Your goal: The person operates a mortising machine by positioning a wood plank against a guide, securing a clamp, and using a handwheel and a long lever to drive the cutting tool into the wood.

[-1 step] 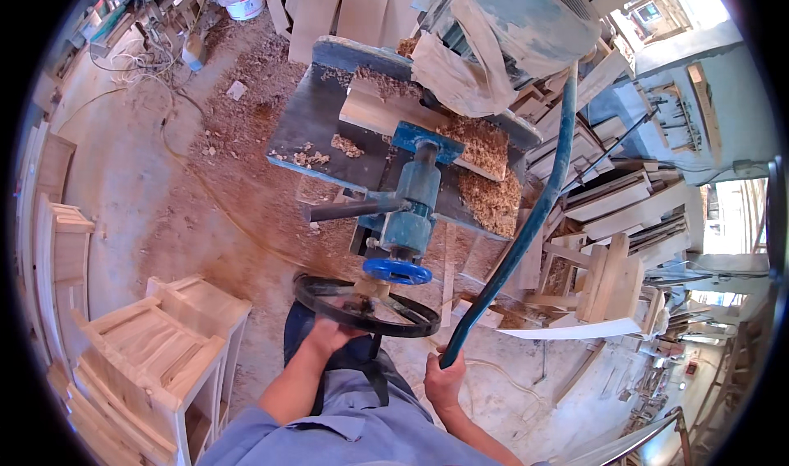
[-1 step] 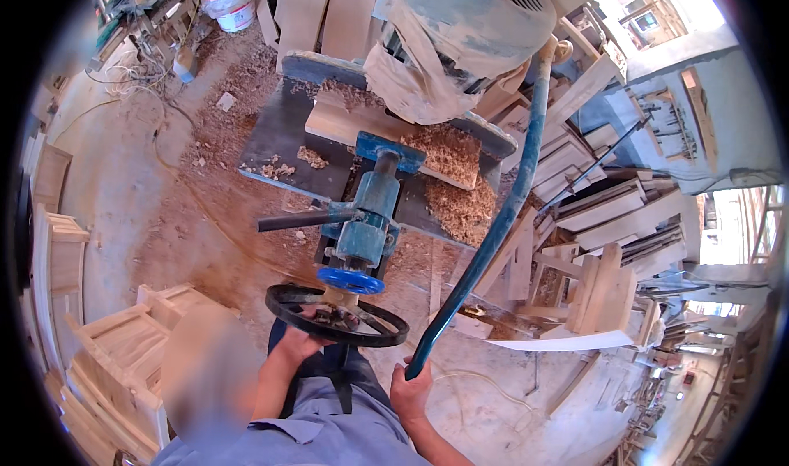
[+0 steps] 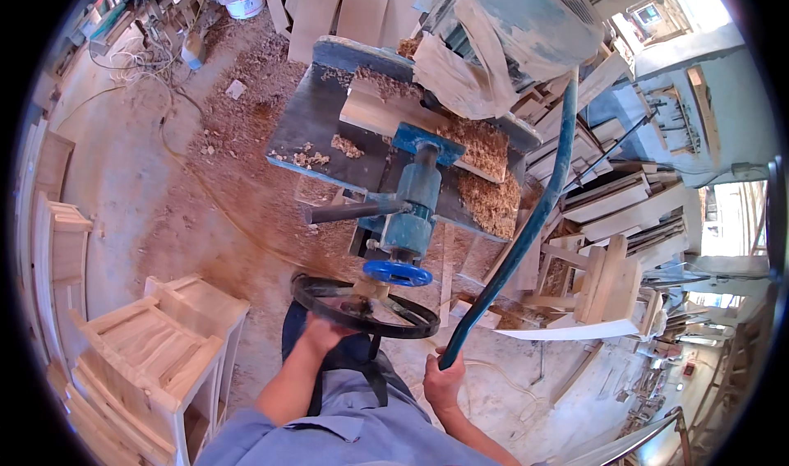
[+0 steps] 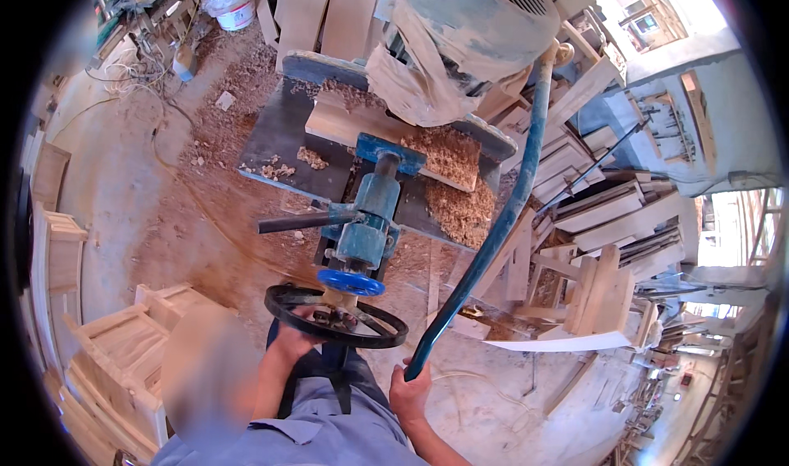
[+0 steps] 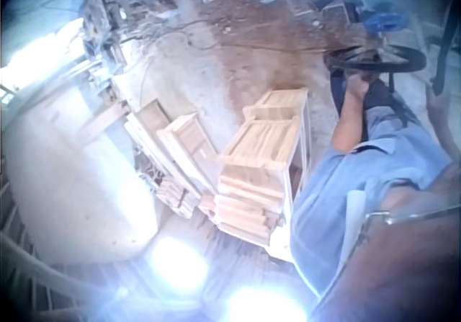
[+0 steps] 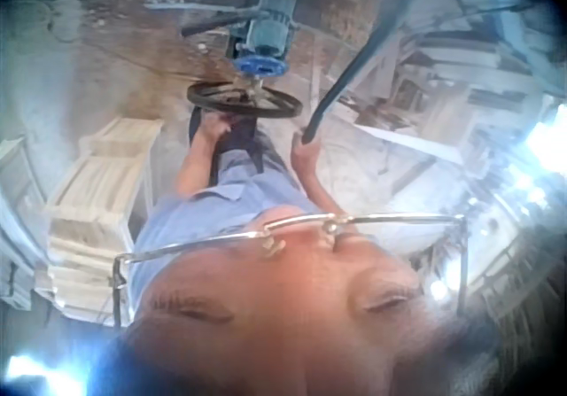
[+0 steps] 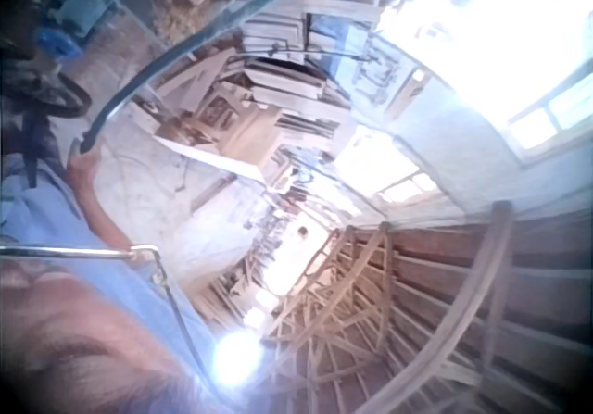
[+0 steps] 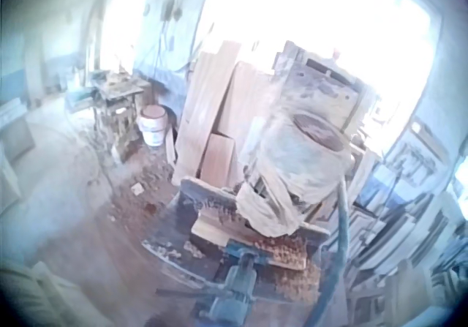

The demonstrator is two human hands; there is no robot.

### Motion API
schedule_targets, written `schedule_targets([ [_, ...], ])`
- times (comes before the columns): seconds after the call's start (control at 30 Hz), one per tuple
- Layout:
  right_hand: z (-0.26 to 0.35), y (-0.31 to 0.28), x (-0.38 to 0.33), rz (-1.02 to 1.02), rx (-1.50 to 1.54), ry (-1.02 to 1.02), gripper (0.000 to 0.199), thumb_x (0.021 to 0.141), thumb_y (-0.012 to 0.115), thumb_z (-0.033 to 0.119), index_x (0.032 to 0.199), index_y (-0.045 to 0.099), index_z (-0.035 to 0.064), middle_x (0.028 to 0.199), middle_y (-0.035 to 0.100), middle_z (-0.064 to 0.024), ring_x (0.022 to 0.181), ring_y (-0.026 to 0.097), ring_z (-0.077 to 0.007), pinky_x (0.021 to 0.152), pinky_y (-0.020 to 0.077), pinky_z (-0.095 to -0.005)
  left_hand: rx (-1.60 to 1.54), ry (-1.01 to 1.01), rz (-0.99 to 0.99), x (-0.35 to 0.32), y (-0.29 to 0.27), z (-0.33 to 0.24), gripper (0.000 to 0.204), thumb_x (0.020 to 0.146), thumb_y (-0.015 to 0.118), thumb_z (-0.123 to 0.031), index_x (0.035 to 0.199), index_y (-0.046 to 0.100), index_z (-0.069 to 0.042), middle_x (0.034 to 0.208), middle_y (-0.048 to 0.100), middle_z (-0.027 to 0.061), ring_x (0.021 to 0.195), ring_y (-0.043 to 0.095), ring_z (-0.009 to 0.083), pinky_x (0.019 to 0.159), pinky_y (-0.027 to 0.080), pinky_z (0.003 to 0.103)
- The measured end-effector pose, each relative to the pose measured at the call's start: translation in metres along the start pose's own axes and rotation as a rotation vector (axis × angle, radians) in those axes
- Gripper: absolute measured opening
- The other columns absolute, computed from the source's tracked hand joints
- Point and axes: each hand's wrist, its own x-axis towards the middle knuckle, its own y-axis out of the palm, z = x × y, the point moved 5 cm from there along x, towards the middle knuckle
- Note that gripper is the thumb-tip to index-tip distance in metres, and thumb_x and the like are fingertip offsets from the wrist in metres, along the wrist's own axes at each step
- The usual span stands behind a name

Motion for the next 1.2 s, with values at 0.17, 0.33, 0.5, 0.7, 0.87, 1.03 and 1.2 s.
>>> schedule_targets([
  [0.17, -0.014, 0.002, -0.001, 0.001, 0.005, 0.010, 0.019, 0.087, 0.066, 0.002, 0.102, 0.055, 0.0015, 0.066, 0.053, -0.0021, 0.049, 0.051, -0.0107, 0.047, 0.0418, -0.0288, -0.020, 0.255, -0.339, -0.019, 0.050, -0.070, 0.022, 0.093, 0.057, -0.024, 0.097, 0.053, -0.003, 0.104, 0.060, 0.0250, 0.085, 0.067, 0.0355, 0.071, 0.064, 0.046],
  [0.33, -0.009, 0.002, -0.003, 0.005, 0.027, 0.084, 0.019, 0.086, 0.068, 0.004, 0.101, 0.057, 0.0017, 0.068, 0.052, -0.0021, 0.056, 0.051, -0.0121, 0.054, 0.0431, -0.0299, -0.140, 0.156, -0.373, 0.009, 0.022, -0.090, 0.018, 0.076, 0.048, 0.008, 0.092, 0.047, 0.000, 0.102, 0.056, 0.0290, 0.080, 0.066, 0.0330, 0.068, 0.064, 0.040],
  [0.5, -0.026, 0.005, -0.004, -0.002, 0.006, 0.006, 0.018, 0.089, 0.065, 0.003, 0.103, 0.054, 0.0019, 0.064, 0.052, -0.0012, 0.045, 0.051, -0.0098, 0.042, 0.0410, -0.0275, -0.097, 0.188, -0.385, 0.004, 0.026, -0.089, 0.021, 0.070, 0.044, 0.014, 0.086, 0.046, 0.000, 0.090, 0.056, 0.0237, 0.073, 0.065, 0.0314, 0.065, 0.064, 0.038],
  [0.7, -0.024, 0.005, -0.004, 0.002, 0.004, -0.002, 0.018, 0.089, 0.065, 0.003, 0.103, 0.054, 0.0019, 0.063, 0.053, -0.0010, 0.045, 0.051, -0.0100, 0.042, 0.0406, -0.0276, -0.122, 0.180, -0.427, -0.002, 0.035, -0.088, 0.027, 0.070, 0.044, 0.015, 0.091, 0.047, 0.000, 0.093, 0.058, 0.0224, 0.073, 0.064, 0.0291, 0.066, 0.062, 0.037],
  [0.87, -0.021, 0.006, -0.003, 0.003, -0.001, -0.015, 0.018, 0.089, 0.064, 0.003, 0.103, 0.054, 0.0019, 0.061, 0.053, -0.0018, 0.045, 0.052, -0.0112, 0.044, 0.0413, -0.0282, 0.031, 0.532, -0.516, -0.052, 0.105, -0.064, 0.066, 0.072, 0.043, 0.018, 0.135, 0.037, 0.000, 0.104, 0.061, 0.0244, 0.082, 0.064, 0.0266, 0.070, 0.057, 0.036],
  [1.03, -0.018, 0.005, -0.004, 0.001, 0.003, 0.000, 0.017, 0.089, 0.064, 0.002, 0.103, 0.054, 0.0020, 0.063, 0.053, -0.0021, 0.046, 0.052, -0.0113, 0.045, 0.0417, -0.0285, 0.114, 0.509, -0.459, -0.042, 0.091, -0.067, 0.082, 0.072, 0.044, 0.018, 0.149, 0.026, -0.001, 0.106, 0.055, 0.0222, 0.094, 0.065, 0.0297, 0.075, 0.057, 0.041],
  [1.2, -0.024, -0.003, 0.000, 0.011, 0.015, 0.014, 0.017, 0.089, 0.064, 0.002, 0.103, 0.055, 0.0021, 0.066, 0.054, -0.0021, 0.049, 0.053, -0.0107, 0.046, 0.0424, -0.0283, 0.040, 0.235, -0.403, -0.009, 0.049, -0.081, 0.068, 0.069, 0.044, 0.013, 0.136, 0.034, 0.002, 0.113, 0.051, 0.0252, 0.102, 0.064, 0.0383, 0.081, 0.058, 0.050],
])
